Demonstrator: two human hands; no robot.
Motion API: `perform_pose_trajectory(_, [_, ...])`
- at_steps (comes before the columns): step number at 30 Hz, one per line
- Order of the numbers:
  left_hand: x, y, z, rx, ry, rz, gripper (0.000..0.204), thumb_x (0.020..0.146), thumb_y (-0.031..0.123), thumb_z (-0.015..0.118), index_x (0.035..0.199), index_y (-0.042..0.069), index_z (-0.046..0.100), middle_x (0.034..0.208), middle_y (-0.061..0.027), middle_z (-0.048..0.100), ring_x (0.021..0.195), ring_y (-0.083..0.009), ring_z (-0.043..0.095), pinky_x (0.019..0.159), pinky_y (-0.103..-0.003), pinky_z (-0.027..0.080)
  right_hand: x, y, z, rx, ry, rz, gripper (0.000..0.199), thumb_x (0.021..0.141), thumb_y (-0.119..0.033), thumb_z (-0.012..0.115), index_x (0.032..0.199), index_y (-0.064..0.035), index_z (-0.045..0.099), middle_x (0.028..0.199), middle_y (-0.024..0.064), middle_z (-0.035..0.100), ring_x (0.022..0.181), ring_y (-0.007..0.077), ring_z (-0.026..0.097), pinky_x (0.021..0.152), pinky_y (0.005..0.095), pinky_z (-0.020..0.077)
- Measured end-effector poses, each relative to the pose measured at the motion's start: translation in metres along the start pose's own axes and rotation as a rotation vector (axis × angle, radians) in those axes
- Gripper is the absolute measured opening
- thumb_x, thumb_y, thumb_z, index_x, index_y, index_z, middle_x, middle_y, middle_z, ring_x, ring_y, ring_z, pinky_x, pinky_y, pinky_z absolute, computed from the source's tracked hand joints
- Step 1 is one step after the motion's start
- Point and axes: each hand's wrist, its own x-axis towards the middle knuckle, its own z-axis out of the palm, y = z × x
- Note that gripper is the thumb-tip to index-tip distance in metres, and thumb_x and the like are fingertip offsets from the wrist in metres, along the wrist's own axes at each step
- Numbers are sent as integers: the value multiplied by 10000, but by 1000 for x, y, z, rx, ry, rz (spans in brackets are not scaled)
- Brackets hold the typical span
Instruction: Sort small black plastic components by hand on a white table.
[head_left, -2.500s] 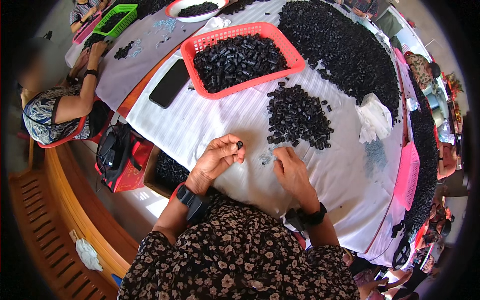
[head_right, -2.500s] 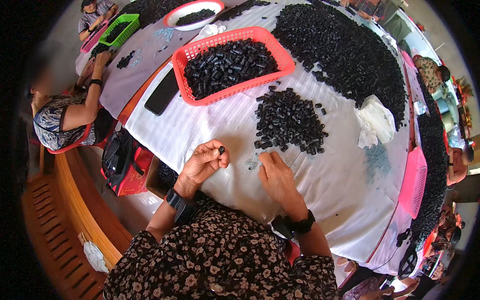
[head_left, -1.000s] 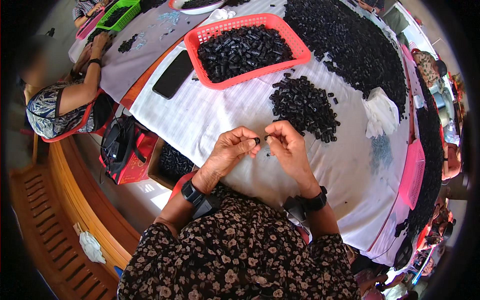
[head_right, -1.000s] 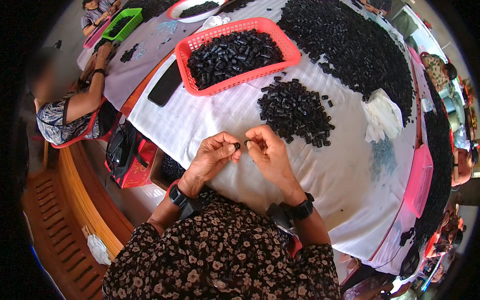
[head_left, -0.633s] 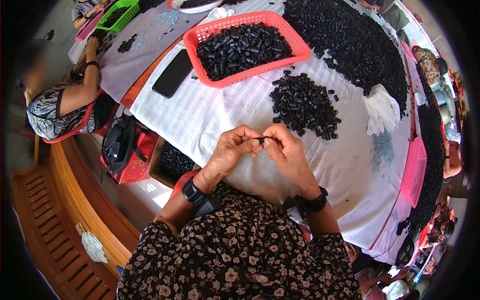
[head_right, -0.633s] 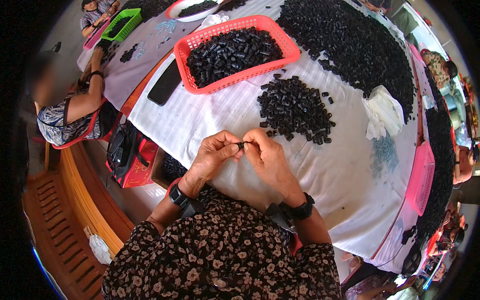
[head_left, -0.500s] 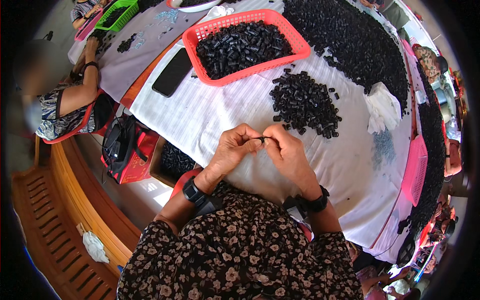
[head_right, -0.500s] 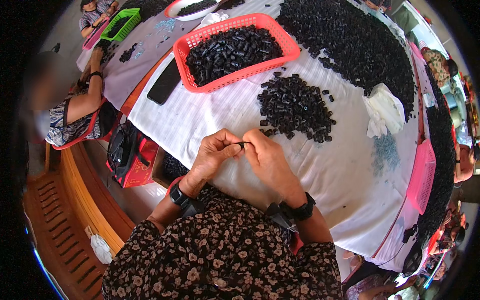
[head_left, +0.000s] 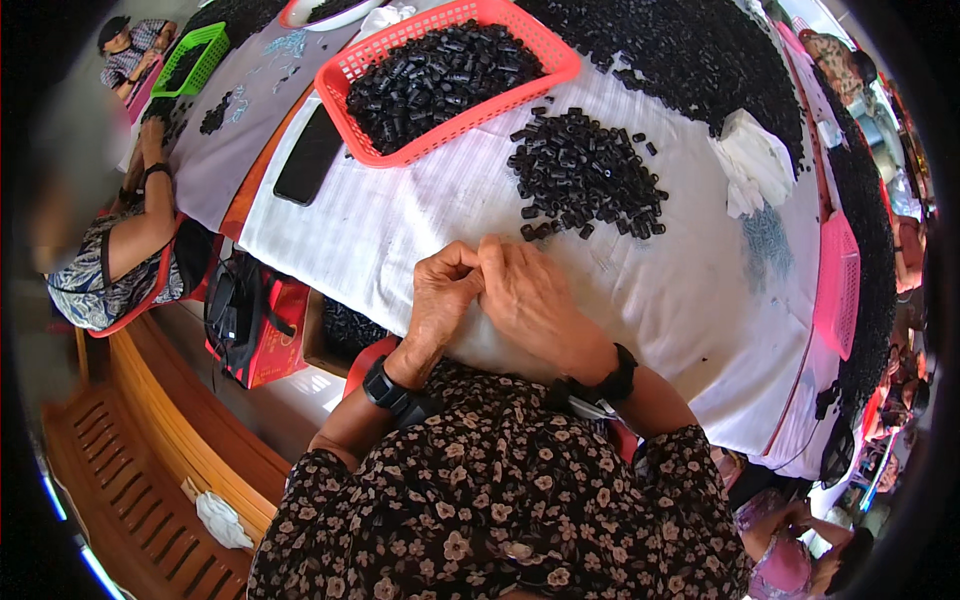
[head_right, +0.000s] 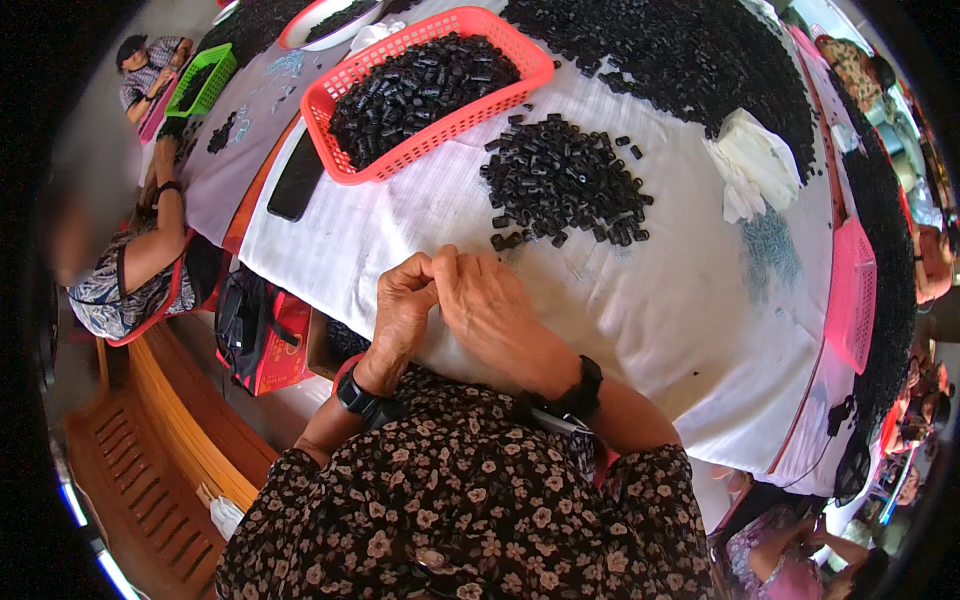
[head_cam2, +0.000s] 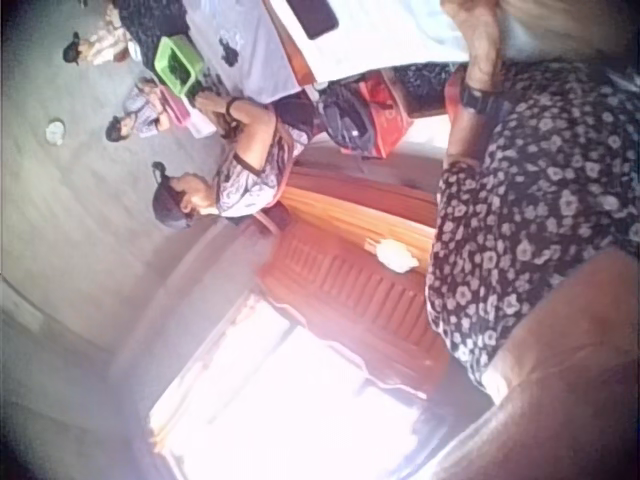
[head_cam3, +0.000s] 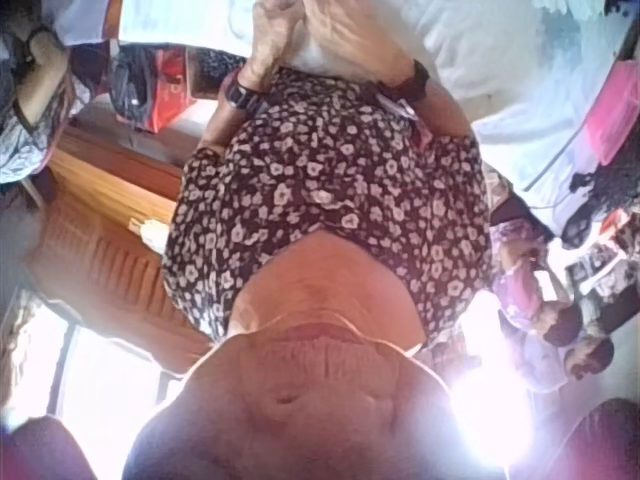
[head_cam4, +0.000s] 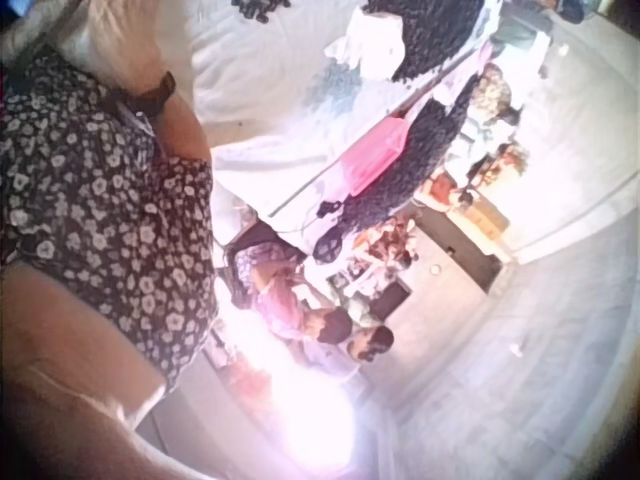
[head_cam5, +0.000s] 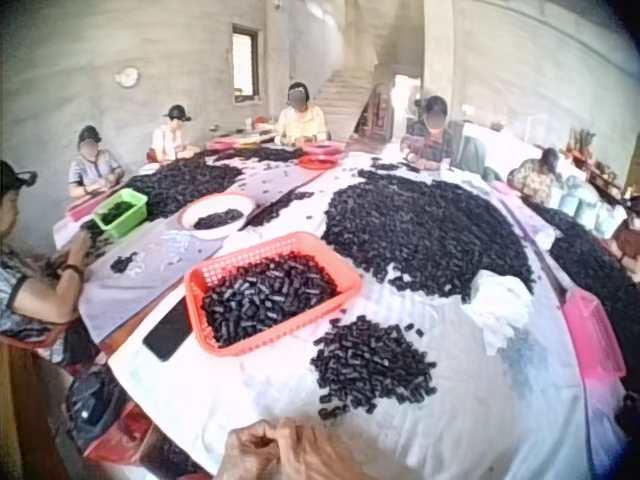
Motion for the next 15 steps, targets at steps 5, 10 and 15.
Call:
perform_pose_trajectory(5, [-2,2,5,-45,90,-46,89,814,-67,571,765,0,604,720,-6,615,636,-62,535,577,-212,446,-1,3,9,-63,38,-37,306,763,-113,545,1023,19,452,742,80,538,681,196,543,569,284,444])
perform_pose_trajectory(10, [-2,-2,9,-28,109,-27,93,829,-45,562,762,-1,608,691,-15,614,603,-69,540,537,-221,446,-2,2,16,-25,12,-32,260,770,-104,535,993,11,465,718,77,541,663,198,546,537,296,443])
perform_pose_trajectory(15, [2,6,7,68,118,-64,69,838,-14,583,778,-7,615,692,-22,617,612,-71,551,545,-216,449,-3,9,11,132,59,17,251,789,-109,551,995,7,468,749,123,560,712,259,583,566,360,467])
